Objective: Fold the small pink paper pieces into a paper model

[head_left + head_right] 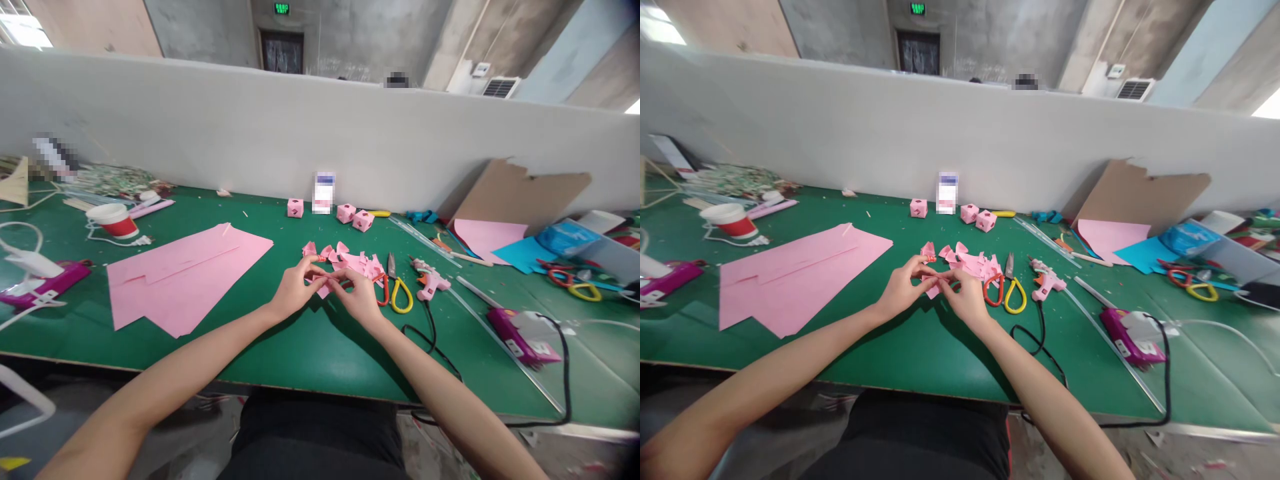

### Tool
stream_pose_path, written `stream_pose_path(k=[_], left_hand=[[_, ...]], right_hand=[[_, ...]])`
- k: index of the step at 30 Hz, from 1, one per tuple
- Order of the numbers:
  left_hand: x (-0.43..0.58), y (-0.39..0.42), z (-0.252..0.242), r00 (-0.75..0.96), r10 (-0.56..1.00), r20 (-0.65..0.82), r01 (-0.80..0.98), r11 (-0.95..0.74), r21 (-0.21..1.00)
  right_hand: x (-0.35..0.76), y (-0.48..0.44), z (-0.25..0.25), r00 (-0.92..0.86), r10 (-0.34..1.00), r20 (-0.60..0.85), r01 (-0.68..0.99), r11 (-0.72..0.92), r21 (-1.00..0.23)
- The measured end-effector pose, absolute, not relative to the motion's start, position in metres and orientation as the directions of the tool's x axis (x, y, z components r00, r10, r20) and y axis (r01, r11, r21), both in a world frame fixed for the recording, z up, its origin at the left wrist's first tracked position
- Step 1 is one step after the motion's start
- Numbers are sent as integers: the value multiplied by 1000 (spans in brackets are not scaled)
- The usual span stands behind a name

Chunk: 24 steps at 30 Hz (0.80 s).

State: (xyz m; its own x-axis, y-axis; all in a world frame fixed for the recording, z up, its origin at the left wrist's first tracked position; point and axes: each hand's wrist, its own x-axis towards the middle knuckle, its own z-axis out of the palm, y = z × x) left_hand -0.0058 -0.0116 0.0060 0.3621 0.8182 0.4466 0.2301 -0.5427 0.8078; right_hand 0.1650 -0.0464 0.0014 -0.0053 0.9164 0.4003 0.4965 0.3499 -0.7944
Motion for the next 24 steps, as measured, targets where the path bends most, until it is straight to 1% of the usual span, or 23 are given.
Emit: stream_pose_path(k=[3, 8, 15, 20, 24], left_hand=[[-6, -12, 7, 335, 841, 425, 232, -511, 827], [-4, -12, 9, 325, 866, 380, 202, -456, 867], [-4, -10, 6, 336, 870, 360, 170, -432, 886], [-4, -8, 4, 358, 870, 340, 121, -404, 907], [-3, -9, 5, 319, 878, 357, 133, -415, 900]], right_hand=[[162, -48, 1, 6, 908, 420, 522, 355, -775], [160, -49, 0, 29, 906, 421, 512, 348, -785], [160, -50, 3, 8, 910, 414, 500, 355, -790], [160, -51, 5, -17, 900, 435, 492, 386, -781], [158, -51, 7, 33, 903, 428, 475, 363, -802]])
